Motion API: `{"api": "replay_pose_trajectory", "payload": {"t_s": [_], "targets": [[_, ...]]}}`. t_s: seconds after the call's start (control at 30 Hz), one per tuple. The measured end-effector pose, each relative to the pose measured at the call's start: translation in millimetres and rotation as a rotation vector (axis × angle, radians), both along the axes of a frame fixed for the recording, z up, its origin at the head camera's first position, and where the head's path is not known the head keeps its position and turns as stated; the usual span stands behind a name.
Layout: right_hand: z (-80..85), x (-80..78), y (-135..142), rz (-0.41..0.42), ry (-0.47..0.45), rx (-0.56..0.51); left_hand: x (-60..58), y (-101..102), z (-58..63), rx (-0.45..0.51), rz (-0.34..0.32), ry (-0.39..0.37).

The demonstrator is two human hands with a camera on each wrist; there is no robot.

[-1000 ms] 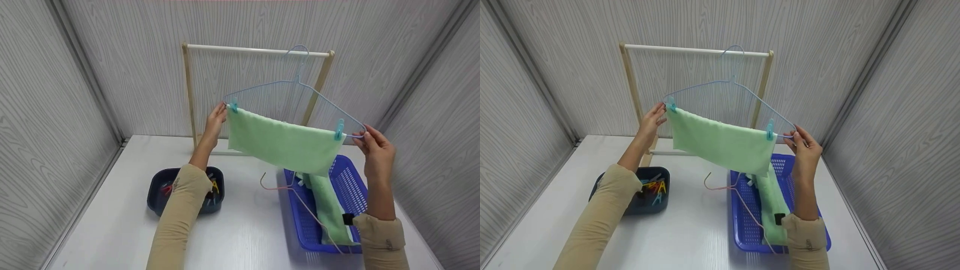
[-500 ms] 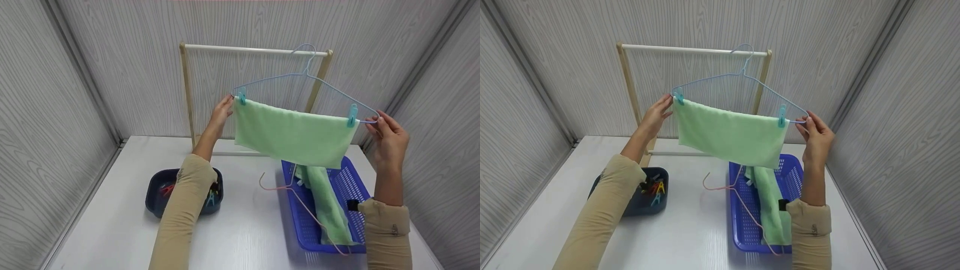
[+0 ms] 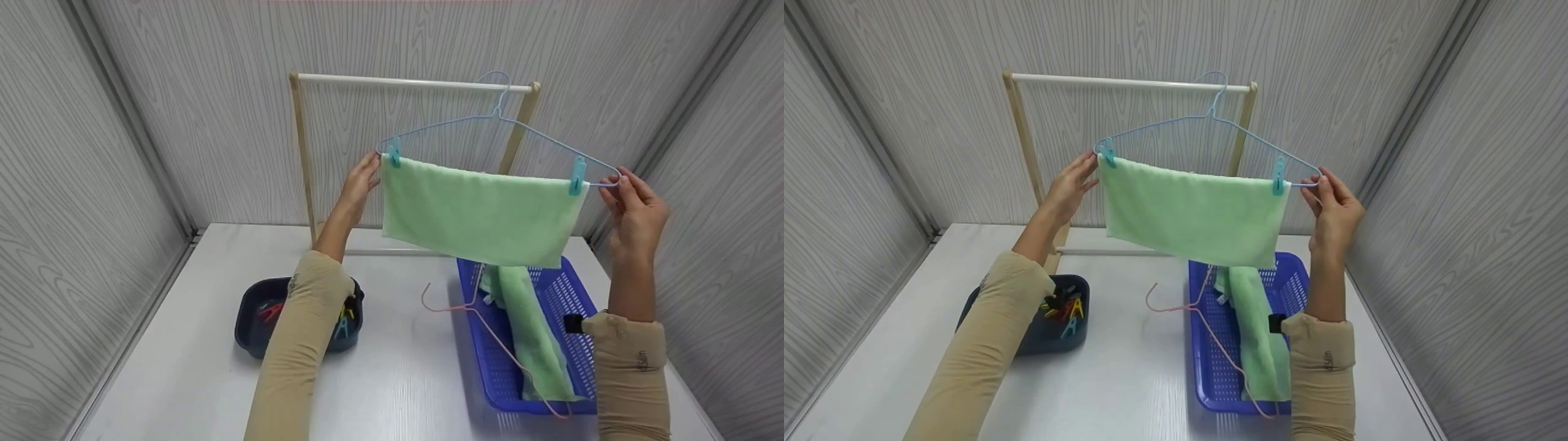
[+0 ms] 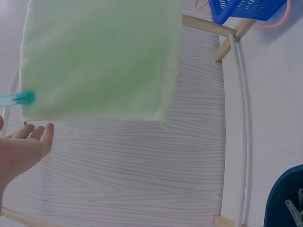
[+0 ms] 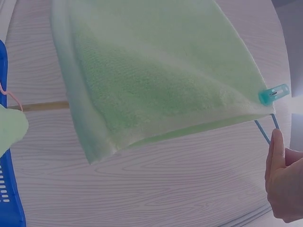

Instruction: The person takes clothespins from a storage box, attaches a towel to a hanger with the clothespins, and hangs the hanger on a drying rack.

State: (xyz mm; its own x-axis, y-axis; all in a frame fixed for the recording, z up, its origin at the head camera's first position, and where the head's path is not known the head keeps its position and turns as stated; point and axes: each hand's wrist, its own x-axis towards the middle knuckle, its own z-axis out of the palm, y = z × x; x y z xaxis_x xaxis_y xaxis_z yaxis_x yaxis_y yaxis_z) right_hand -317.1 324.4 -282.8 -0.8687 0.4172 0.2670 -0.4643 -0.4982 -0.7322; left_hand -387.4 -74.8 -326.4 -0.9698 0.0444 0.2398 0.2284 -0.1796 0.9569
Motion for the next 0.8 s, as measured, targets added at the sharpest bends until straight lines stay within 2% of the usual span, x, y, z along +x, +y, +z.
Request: {"api": "replay_pose_trajectory", "payload": {"t_s": [0.17, 0.33, 0.6, 0.8], "targets": [[-6.6, 0.0, -3.1, 0.001, 0.011, 0.029, -1.7, -1.4, -4.2, 0.037, 0.011, -0.011], [-19.9, -0.5, -4.1, 0.004, -0.009, 0.104, -2.1, -2.6, -12.6, 0.097, 0.008, -0.040], [-40.8, -6.2, -2.2, 0.092, -0.089, 0.211, -6.7, -4.3, -26.3, 0.284, -0.015, -0.085], [-44.4, -8.8, -1.3, 0.151, -0.117, 0.245, -9.0, -2.8, -28.9, 0.296, 0.006, -0.102]]}}
